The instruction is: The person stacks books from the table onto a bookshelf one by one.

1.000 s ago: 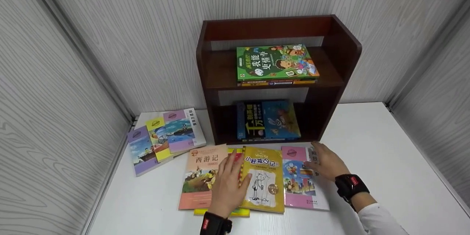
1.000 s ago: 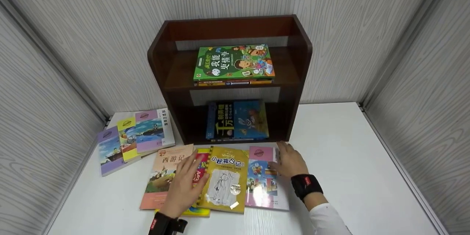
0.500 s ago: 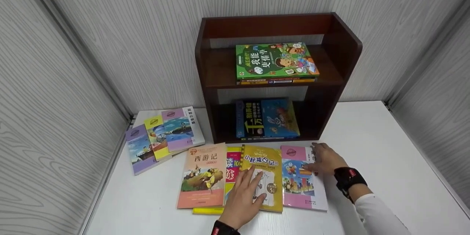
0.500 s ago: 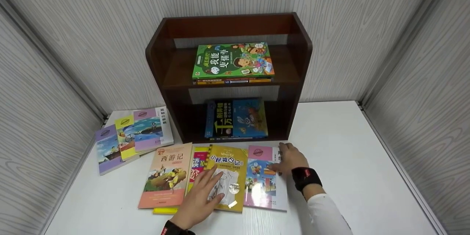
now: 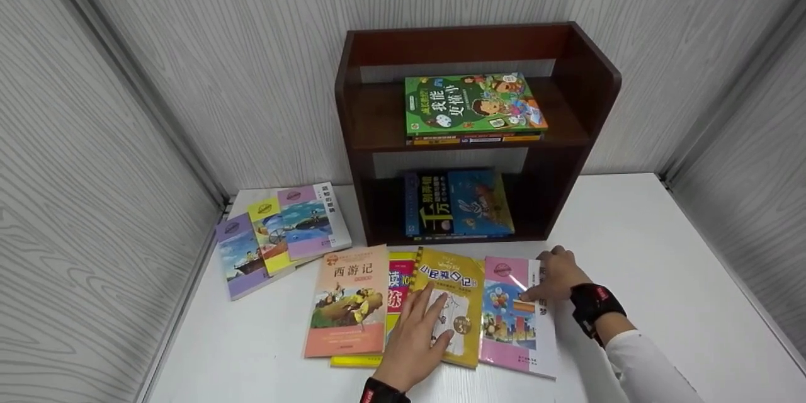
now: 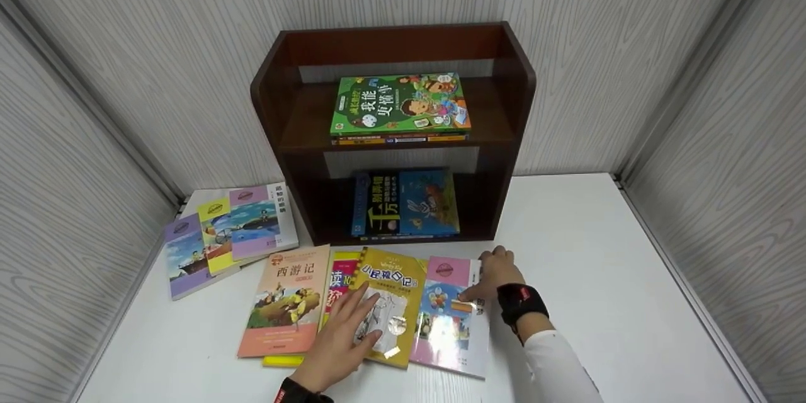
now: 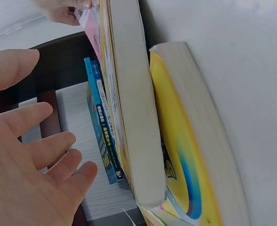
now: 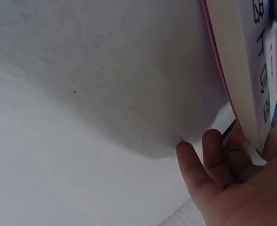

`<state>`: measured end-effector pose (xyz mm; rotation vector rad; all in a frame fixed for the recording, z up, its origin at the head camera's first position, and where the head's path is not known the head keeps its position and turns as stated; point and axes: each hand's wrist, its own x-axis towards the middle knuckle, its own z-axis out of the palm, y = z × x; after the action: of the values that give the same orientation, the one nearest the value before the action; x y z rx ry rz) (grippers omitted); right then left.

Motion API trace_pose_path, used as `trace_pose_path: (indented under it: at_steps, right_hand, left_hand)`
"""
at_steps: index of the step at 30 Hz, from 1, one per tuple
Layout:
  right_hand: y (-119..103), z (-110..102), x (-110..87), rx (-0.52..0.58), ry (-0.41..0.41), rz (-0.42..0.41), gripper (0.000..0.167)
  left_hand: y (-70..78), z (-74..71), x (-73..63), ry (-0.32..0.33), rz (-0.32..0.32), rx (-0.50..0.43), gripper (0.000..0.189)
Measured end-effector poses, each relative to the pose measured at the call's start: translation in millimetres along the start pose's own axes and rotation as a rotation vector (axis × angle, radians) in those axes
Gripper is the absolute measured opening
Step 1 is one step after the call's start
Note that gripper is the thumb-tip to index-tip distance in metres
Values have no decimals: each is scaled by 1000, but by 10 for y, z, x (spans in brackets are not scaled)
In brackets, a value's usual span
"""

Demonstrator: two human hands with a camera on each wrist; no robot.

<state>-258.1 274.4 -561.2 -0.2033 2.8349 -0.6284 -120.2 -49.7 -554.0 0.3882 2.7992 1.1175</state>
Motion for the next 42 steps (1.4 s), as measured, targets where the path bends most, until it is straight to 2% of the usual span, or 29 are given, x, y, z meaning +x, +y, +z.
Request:
trace_pose_path:
  at_steps: [4, 6, 11, 18, 23, 27, 33, 39, 42]
  right_hand:
    - [-7, 31, -52, 78, 18, 3, 104]
    - [11, 45, -96, 164, 19, -6, 100]
    - [25, 0, -249, 308, 55, -53, 83]
    - [-181, -277, -480, 344, 189, -94, 65]
    - [-469, -460, -666, 333, 324, -191, 50]
    - [-701, -513, -794, 279, 461, -327, 40]
    - [-965, -521, -942, 36, 636, -565, 45]
    - [-1148, -480, -1069, -80, 663, -694, 51]
    - [-1237, -440, -1135, -102, 654, -751, 53]
  left_hand:
    - [7, -2, -13, 3, -16, -2, 62]
    - [18, -9, -18, -5, -24, -1, 62]
    - [35, -32, -34, 0, -18, -5, 62]
    - [44, -90, -66, 44, 25, 9, 63]
    - [95, -157, -73, 80, 31, 20, 66]
    - [153, -231, -86, 134, 76, 23, 67]
    - [290, -388, -111, 212, 172, 34, 67]
    - [457, -562, -122, 303, 278, 115, 69]
    - [528, -614, -109, 321, 333, 160, 71]
